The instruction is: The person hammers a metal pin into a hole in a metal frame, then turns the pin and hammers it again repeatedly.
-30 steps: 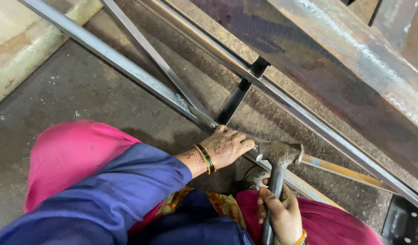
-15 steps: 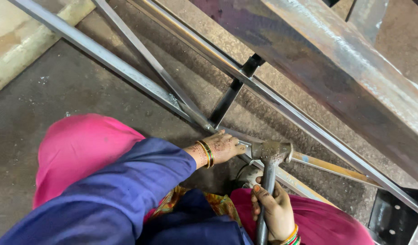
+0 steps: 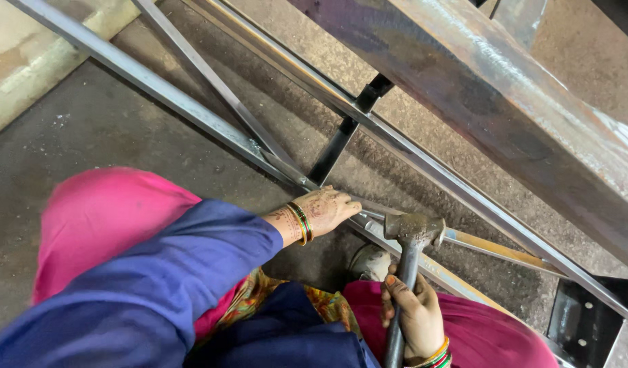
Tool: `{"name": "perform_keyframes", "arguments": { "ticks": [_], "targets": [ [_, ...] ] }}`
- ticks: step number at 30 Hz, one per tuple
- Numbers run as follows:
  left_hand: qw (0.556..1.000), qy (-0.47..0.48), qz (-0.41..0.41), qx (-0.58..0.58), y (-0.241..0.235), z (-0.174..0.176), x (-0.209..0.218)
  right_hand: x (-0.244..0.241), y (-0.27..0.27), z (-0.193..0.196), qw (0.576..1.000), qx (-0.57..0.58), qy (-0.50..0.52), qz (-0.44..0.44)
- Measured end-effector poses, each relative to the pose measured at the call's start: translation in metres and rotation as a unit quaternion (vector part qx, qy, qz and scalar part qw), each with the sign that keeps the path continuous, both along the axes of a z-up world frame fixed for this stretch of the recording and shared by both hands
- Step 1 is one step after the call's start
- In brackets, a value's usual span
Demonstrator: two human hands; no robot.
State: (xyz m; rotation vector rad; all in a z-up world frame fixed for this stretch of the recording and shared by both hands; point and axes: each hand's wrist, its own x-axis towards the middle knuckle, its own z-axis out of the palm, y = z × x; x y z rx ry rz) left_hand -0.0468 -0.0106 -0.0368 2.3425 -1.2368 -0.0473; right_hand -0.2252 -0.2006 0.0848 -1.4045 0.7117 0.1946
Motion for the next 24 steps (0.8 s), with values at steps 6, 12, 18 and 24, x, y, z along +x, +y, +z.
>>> {"name": "perform_keyframes", "arguments": {
  "ticks": [6, 12, 18, 24],
  "targets": [
    [1.0, -0.015, 0.01, -0.019, 0.012, 0.007, -0.011, 0.004, 0.006, -0.002, 1.0, 0.016, -0.001, 0.025],
    [1.0, -0.004, 0.004, -0.03, 0.015, 0.007, -0.006, 0.01, 0.014, -0.001, 0.999, 0.006, 0.004, 0.052],
    [0.997, 0.01, -0.01, -0.075, 0.018, 0.013, 0.013, 0.014, 0.017, -0.002, 0.999, 0.013, -0.004, 0.051],
    [0.999, 0.011, -0.022, -0.047, 0.016, 0.004, 0.014, 0.009, 0.023, -0.003, 0.999, -0.009, -0.014, 0.047]
  ]
}}
